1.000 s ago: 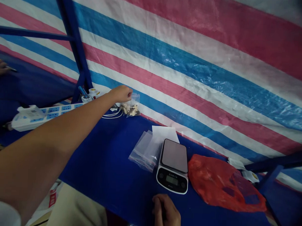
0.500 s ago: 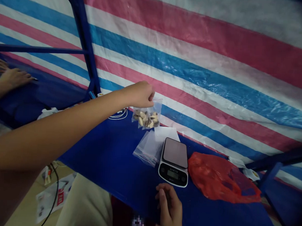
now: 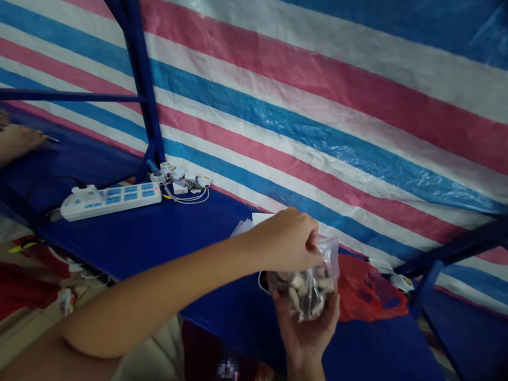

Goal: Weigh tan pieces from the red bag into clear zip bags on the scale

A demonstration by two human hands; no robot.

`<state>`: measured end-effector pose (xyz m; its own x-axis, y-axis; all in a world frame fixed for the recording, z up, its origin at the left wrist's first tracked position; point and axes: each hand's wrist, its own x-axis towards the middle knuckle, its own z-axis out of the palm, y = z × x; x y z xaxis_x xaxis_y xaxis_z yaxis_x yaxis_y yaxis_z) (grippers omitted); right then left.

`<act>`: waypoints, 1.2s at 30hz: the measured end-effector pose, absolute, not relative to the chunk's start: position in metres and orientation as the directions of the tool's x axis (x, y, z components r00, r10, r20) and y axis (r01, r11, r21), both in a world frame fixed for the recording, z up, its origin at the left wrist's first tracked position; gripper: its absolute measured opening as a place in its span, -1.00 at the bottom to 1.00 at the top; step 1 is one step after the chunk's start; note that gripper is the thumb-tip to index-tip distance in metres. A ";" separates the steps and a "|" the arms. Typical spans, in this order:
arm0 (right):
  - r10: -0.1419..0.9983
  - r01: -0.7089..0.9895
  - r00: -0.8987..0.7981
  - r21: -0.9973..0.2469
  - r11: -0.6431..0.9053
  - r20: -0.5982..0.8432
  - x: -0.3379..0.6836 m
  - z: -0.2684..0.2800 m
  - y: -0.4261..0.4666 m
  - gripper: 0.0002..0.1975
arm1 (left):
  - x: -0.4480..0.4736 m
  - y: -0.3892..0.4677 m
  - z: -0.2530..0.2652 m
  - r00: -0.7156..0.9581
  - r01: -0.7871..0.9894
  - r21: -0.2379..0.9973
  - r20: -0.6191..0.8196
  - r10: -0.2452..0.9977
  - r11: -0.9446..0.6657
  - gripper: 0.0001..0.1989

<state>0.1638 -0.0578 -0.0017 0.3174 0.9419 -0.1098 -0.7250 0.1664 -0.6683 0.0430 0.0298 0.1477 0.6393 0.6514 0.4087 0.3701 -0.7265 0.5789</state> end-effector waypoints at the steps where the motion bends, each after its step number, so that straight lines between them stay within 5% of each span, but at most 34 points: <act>1: 0.936 -0.727 0.331 -0.665 0.173 -0.119 0.169 -0.004 -0.062 -0.48 | 0.047 0.026 0.142 0.625 0.355 0.602 0.416 0.660 -0.716 -0.96; 9: 0.869 -0.675 0.430 -0.727 0.129 -0.246 0.202 -0.031 -0.087 -0.59 | 0.069 0.001 0.103 0.564 0.364 0.654 0.412 0.716 -0.663 -0.96; 14: 0.849 -0.317 0.527 -0.934 0.163 -0.031 0.216 -0.062 -0.098 -0.56 | 0.073 -0.009 0.080 0.547 0.401 0.661 0.383 0.744 -0.634 -0.96; 19: 0.788 -0.185 0.614 -0.960 0.210 0.054 0.217 -0.084 -0.109 -0.45 | 0.075 -0.016 0.071 0.569 0.392 0.654 0.381 0.729 -0.647 -0.98; 36: 0.827 -0.325 0.559 -0.934 0.148 -0.063 0.225 -0.078 -0.099 -0.64 | 0.076 -0.020 0.072 0.571 0.355 0.661 0.407 0.713 -0.661 -0.86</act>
